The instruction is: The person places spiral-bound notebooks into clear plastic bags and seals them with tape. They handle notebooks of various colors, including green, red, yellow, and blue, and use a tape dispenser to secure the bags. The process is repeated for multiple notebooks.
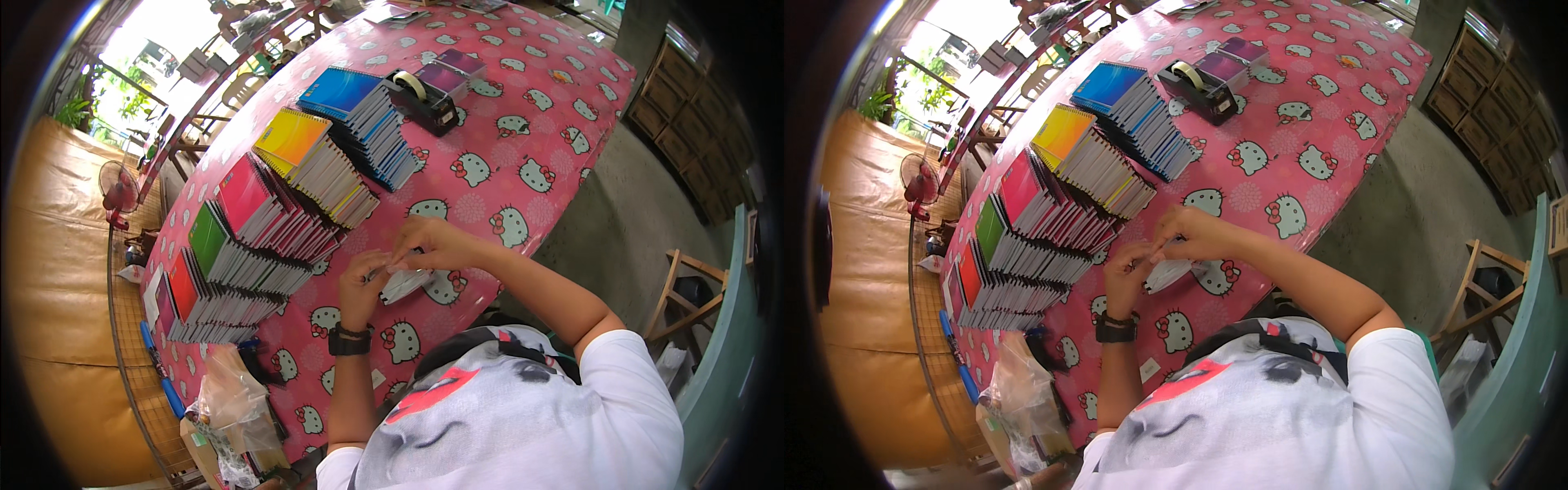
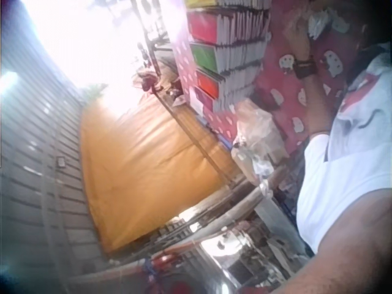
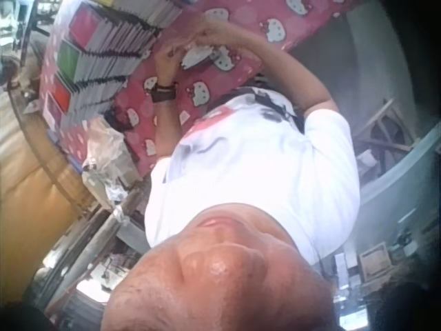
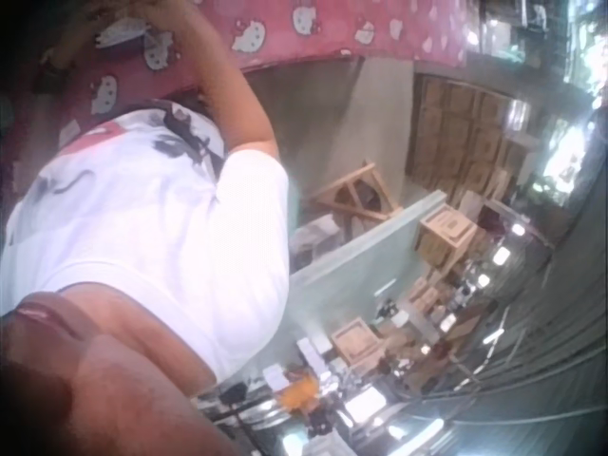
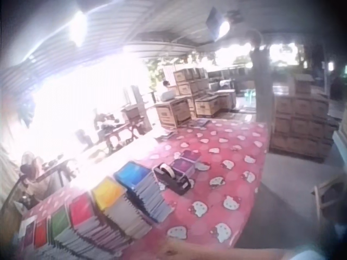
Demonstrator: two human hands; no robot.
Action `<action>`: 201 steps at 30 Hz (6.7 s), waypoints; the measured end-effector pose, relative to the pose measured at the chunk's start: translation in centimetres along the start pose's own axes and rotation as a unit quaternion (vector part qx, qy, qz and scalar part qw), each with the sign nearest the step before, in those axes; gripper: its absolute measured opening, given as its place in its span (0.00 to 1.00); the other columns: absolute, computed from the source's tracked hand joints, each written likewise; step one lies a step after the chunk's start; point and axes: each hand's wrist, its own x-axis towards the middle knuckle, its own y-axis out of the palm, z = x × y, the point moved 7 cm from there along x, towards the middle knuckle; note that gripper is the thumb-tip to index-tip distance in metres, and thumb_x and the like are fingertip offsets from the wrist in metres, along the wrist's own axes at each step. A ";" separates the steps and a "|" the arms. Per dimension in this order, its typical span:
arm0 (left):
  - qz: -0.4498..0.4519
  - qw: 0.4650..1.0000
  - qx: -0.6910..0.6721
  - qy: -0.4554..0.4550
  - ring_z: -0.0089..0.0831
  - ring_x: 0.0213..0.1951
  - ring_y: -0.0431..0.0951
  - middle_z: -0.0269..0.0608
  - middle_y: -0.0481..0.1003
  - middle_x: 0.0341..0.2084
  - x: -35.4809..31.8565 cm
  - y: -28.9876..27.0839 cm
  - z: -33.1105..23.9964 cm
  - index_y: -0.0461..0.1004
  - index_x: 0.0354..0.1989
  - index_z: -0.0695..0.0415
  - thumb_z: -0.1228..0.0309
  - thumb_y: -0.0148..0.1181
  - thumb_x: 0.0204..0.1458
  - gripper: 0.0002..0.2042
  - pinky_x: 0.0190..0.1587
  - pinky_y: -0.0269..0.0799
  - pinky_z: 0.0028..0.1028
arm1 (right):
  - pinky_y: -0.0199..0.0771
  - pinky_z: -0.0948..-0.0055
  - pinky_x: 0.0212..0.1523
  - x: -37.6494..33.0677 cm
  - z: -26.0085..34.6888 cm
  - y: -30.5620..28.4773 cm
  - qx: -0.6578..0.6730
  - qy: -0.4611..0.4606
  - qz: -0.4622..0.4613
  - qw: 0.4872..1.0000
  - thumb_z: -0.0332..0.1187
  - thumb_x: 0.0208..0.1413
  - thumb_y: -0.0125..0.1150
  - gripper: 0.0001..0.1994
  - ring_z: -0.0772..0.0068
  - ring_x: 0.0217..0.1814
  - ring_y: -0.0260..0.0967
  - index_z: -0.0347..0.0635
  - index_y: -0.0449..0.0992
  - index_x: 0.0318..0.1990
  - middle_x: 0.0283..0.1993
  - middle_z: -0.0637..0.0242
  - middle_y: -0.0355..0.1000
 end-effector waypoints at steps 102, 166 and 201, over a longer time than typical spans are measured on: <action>-0.188 0.884 0.397 -0.161 0.57 0.66 0.38 0.48 0.45 0.66 -5.9 5.9 -7.5 0.65 0.57 0.38 0.58 0.64 0.35 0.34 0.57 0.35 0.67 | 0.57 0.72 0.16 8.4 -3.2 6.3 -0.206 0.065 0.567 0.795 0.50 0.35 0.72 0.24 0.76 0.15 0.60 0.37 0.70 0.15 0.13 0.68 0.64; -0.125 0.909 0.397 -0.028 0.40 0.33 0.77 0.40 0.76 0.22 2.2 -3.9 -8.7 0.73 0.43 0.54 0.67 0.63 0.41 0.18 0.37 0.71 0.38 | 0.72 0.65 0.35 4.5 2.3 -5.0 -0.335 0.088 -0.069 0.936 0.39 0.45 0.63 0.11 0.62 0.30 0.73 0.41 0.78 0.31 0.29 0.60 0.75; -0.060 0.950 0.307 0.010 0.49 0.67 0.42 0.36 0.52 0.64 -7.4 1.2 -2.5 0.56 0.63 0.52 0.74 0.57 0.33 0.39 0.63 0.39 0.55 | 0.41 0.42 0.61 -0.1 0.2 -0.3 -0.190 -0.067 0.325 0.924 0.39 0.29 0.71 0.39 0.46 0.70 0.39 0.66 0.67 0.57 0.68 0.72 0.51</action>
